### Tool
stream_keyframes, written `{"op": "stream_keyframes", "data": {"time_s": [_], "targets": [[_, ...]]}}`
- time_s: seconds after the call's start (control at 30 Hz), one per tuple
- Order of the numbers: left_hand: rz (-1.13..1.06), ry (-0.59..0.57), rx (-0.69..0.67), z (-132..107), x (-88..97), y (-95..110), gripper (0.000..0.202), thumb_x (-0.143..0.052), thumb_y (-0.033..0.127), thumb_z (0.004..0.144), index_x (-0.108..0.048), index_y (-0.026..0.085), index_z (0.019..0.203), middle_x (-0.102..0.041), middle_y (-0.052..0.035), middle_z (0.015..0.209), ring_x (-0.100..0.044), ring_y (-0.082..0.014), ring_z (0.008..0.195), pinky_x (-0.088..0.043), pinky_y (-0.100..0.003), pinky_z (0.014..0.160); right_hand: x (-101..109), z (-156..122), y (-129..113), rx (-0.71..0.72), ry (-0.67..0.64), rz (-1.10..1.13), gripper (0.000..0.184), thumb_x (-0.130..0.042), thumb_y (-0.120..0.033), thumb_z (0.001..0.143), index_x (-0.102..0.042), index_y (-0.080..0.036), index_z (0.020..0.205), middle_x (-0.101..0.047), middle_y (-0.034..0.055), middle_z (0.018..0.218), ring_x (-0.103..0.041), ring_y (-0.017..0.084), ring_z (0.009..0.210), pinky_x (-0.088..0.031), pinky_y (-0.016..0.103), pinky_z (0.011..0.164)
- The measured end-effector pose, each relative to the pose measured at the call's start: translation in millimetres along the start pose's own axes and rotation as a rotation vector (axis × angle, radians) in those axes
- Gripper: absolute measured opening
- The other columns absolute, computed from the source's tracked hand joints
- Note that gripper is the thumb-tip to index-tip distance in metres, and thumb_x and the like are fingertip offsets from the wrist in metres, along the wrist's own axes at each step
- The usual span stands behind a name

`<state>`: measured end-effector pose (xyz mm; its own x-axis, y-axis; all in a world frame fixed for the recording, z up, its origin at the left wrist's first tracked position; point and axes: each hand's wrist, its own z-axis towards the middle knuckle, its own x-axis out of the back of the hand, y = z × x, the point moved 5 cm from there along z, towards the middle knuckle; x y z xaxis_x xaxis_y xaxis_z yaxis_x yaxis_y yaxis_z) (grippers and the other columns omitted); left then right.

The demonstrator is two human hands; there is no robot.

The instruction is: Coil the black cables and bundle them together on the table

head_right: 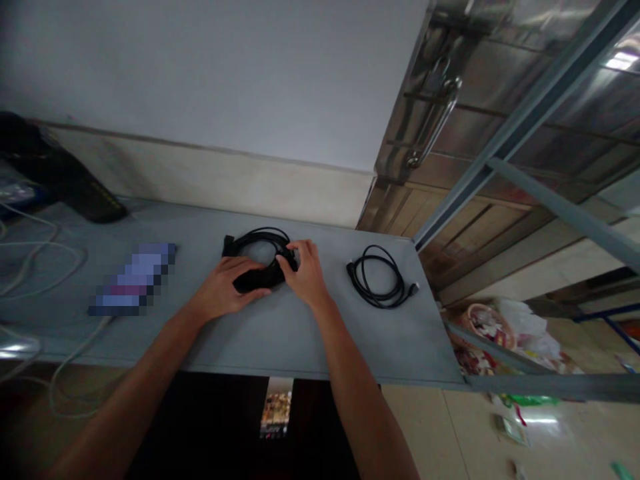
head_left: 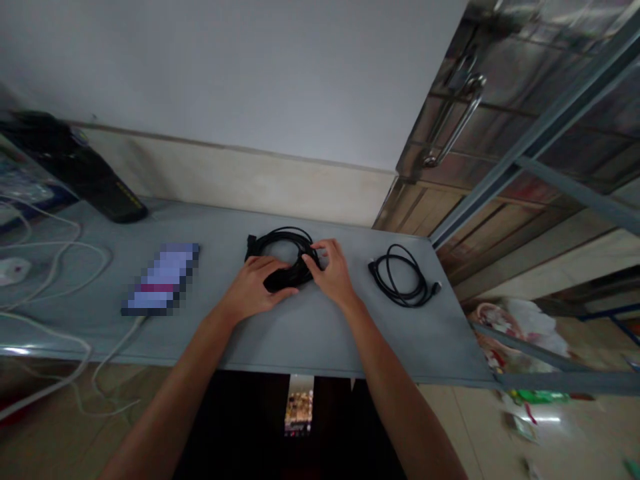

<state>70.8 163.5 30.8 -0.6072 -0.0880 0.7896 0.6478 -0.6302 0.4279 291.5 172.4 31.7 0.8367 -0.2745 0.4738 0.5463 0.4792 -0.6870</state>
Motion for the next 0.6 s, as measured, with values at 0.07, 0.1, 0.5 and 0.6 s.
{"op": "stream_keyframes", "data": {"time_s": [0.07,0.1,0.5,0.6], "targets": [[0.017,-0.014,-0.012,0,-2.1,-1,0.052,-0.082,0.067,0.096,-0.081,0.022,0.122,-0.084,-0.0143,0.122,-0.078,-0.0383,0.117,-0.052,-0.056,0.113,4,0,-1,-0.012,0.026,-0.011,0.015,-0.065,-0.035,0.111,-0.061,-0.022,0.117,-0.069,0.0101,0.119,-0.067,0.023,0.116,-0.058,0.037,0.101],[0.025,-0.016,-0.019,0,-2.9,-1,0.050,-0.081,0.066,0.099,-0.082,0.021,0.122,-0.084,-0.0144,0.121,-0.078,-0.0377,0.116,-0.052,-0.056,0.112,6,0,-3,-0.007,0.047,-0.011,0.014,-0.061,-0.036,0.112,-0.060,-0.023,0.115,-0.069,0.0093,0.116,-0.068,0.023,0.112,-0.057,0.036,0.098],[0.159,0.080,0.035,1,1.7,-3,0.037,-0.076,0.054,0.105,-0.082,0.021,0.121,-0.083,-0.0153,0.119,-0.075,-0.0399,0.119,-0.054,-0.055,0.110,94,-36,-38,0.165,0.445,-0.253,0.022,-0.060,-0.043,0.113,-0.058,-0.023,0.123,-0.068,0.0146,0.118,-0.065,0.031,0.120,-0.053,0.052,0.111],[0.143,0.102,0.019,1,2.3,-3,0.040,-0.078,0.058,0.103,-0.082,0.022,0.120,-0.082,-0.0149,0.117,-0.074,-0.0393,0.118,-0.053,-0.056,0.111,142,-63,-10,-0.010,0.395,-0.553,0.051,-0.066,-0.062,0.108,-0.059,-0.020,0.136,-0.068,0.0219,0.134,-0.060,0.039,0.134,-0.047,0.061,0.118]]}}
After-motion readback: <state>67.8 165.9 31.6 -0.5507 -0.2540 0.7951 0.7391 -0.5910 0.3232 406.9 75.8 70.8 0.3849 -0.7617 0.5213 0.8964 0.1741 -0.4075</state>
